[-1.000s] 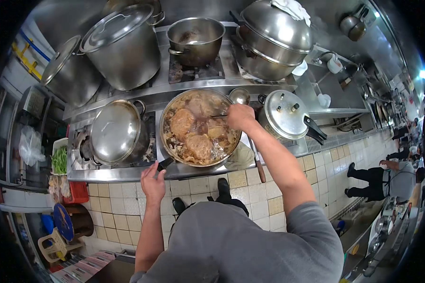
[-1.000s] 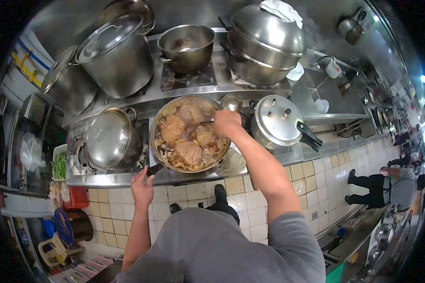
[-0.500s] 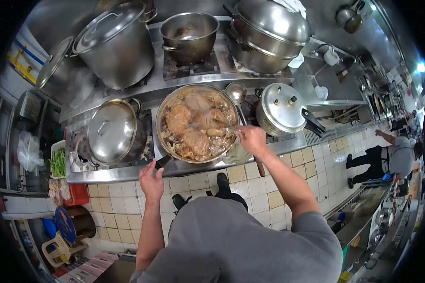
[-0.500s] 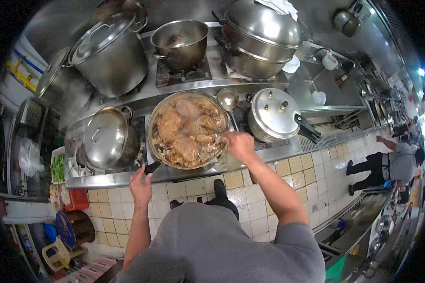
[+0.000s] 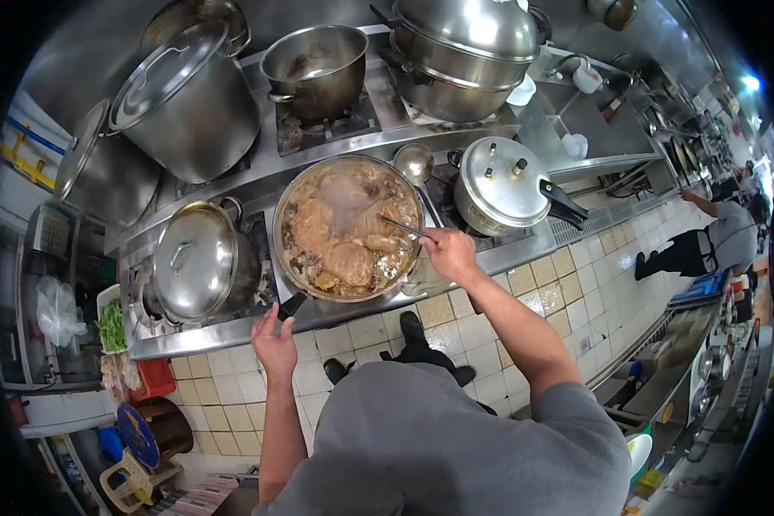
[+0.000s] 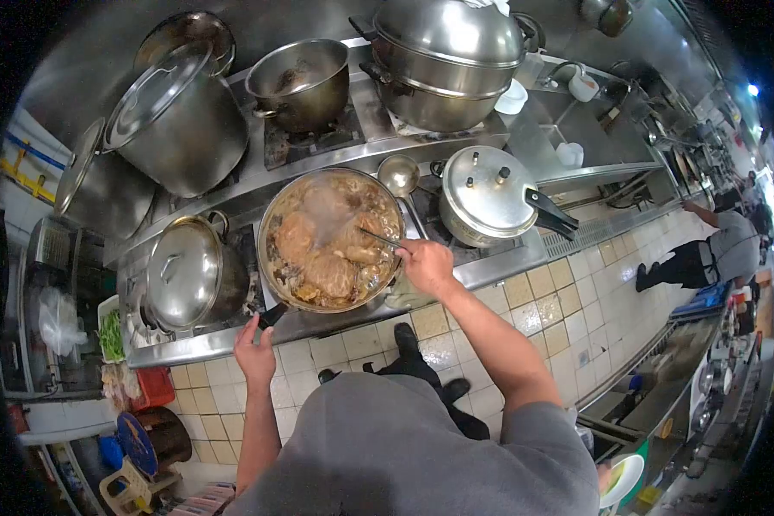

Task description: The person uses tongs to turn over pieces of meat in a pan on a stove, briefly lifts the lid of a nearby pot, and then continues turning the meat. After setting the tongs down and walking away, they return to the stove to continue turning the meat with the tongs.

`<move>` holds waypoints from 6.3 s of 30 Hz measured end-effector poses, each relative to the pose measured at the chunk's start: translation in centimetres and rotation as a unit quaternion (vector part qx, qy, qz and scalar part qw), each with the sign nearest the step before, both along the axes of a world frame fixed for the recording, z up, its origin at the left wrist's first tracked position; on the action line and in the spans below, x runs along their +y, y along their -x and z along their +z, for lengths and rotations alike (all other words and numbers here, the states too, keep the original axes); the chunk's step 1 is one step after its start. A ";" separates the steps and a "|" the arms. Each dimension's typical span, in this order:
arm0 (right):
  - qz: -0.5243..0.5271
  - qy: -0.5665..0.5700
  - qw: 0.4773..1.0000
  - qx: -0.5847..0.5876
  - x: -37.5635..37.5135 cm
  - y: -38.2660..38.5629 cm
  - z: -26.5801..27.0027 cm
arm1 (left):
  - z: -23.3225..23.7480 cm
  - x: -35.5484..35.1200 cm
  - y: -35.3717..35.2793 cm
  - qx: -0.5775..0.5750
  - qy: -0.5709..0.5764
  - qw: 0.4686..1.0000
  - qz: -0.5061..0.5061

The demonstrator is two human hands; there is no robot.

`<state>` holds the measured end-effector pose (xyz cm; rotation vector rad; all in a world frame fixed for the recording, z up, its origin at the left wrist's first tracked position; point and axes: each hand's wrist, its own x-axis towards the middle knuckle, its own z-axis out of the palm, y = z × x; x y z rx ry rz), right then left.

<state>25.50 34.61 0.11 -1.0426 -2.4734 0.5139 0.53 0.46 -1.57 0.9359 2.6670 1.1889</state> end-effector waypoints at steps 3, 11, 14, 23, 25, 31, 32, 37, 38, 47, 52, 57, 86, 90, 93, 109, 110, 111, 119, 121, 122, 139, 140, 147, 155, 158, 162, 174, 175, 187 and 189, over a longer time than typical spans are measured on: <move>-0.015 0.002 1.000 0.010 1.1 0.8 -0.4 | 0.6 0.0 -0.1 0.000 0.018 1.000 -0.008; -0.007 -0.058 0.997 0.049 1.1 1.9 -0.3 | 0.2 0.2 0.0 0.008 0.000 1.000 0.007; 0.025 -0.109 0.993 0.040 0.8 1.3 -1.2 | -0.1 0.0 0.0 0.013 -0.004 1.000 0.005; 0.050 -0.166 0.984 0.038 -0.7 -1.4 -3.5 | 0.2 0.1 -0.2 0.010 -0.002 1.000 0.005; 0.053 -0.159 0.986 0.019 -0.7 -1.9 -3.6 | 0.1 0.0 -0.2 0.011 -0.005 1.000 0.003; 0.074 -0.163 0.984 -0.002 -0.7 -3.5 -4.2 | 0.0 0.0 0.0 -0.007 -0.004 1.000 0.010; 0.080 -0.158 0.984 -0.008 -0.9 -3.7 -4.3 | 0.1 0.0 0.0 -0.010 -0.006 1.000 0.010; 0.096 -0.165 0.981 -0.028 -1.7 -3.9 -3.0 | 0.0 -0.1 0.2 -0.007 0.008 1.000 0.001; 0.100 -0.169 0.980 -0.035 -1.9 -4.0 -2.8 | 0.1 -0.1 0.1 -0.006 -0.001 1.000 0.003; 0.123 -0.211 0.967 -0.078 -2.9 -4.0 -2.7 | 0.2 0.1 0.1 0.000 -0.008 1.000 0.003; 0.106 -0.200 0.971 -0.081 -3.4 -1.9 -1.8 | -0.2 -0.1 0.3 -0.008 -0.006 1.000 0.002; 0.100 -0.163 0.975 -0.114 -3.9 0.3 -1.6 | -0.2 -0.2 0.3 -0.011 -0.007 1.000 0.002; -0.084 0.270 0.959 0.004 3.5 0.9 -0.2 | 0.1 -0.2 0.5 0.002 0.004 1.000 -0.002; -0.077 0.278 0.957 -0.006 3.9 0.7 0.1 | 0.1 0.0 0.1 -0.004 -0.004 1.000 0.011; -0.068 0.286 0.954 0.058 4.9 0.5 0.4 | -0.1 -0.1 0.1 -0.001 -0.010 1.000 0.013; -0.005 0.191 0.978 -0.084 3.4 1.6 4.8 | 0.2 -0.1 0.2 -0.001 -0.008 1.000 0.002; -0.014 0.178 0.979 -0.094 2.5 1.8 5.5 | 0.3 0.0 0.2 -0.002 -0.004 1.000 0.005; -0.013 0.150 0.984 -0.097 1.9 1.9 5.1 | 0.3 -0.1 0.2 -0.002 -0.004 1.000 0.006; 0.017 -0.011 0.991 -0.136 -1.3 1.7 4.3 | 0.0 -0.2 0.2 -0.008 -0.004 1.000 0.015; 0.028 -0.055 0.992 -0.111 -1.7 1.1 4.1 | -0.2 -0.3 0.3 -0.009 -0.006 1.000 0.015; 0.029 -0.055 0.992 -0.111 -1.8 0.8 3.8 | -0.3 -0.3 0.4 -0.010 -0.009 1.000 0.013; -0.095 0.224 0.969 -0.042 2.5 -2.0 2.4 | -0.3 -0.1 0.2 0.000 -0.019 1.000 0.011; -0.097 0.222 0.969 -0.041 2.9 -1.9 2.2 | -0.4 -0.1 0.2 0.000 -0.018 1.000 0.013; -0.091 0.252 0.958 -0.107 6.8 1.1 2.7 | -0.5 -0.3 0.5 0.012 -0.004 1.000 0.005; -0.102 0.222 0.946 -0.214 7.6 5.5 3.9 | 0.0 -0.1 0.3 -0.002 -0.005 1.000 0.007; -0.107 0.210 0.952 -0.194 7.1 5.8 3.9 | 0.4 0.0 0.1 -0.011 0.003 1.000 0.020; -0.123 0.191 0.964 -0.138 6.4 5.4 2.9 | 0.2 0.0 0.1 -0.010 -0.003 1.000 0.020; -0.098 0.091 0.986 -0.099 0.6 3.6 3.7 | 0.2 -0.1 0.2 -0.015 -0.005 1.000 0.013; -0.090 0.078 0.988 -0.097 0.2 3.5 3.8 | 0.2 -0.1 0.2 -0.015 -0.003 1.000 0.014; -0.101 0.106 0.983 -0.110 1.0 3.0 4.1 | 0.2 -0.2 0.1 -0.009 0.000 1.000 0.015; -0.097 0.146 0.978 -0.113 2.3 2.8 4.3 | 0.2 -0.1 0.0 -0.005 -0.003 1.000 0.012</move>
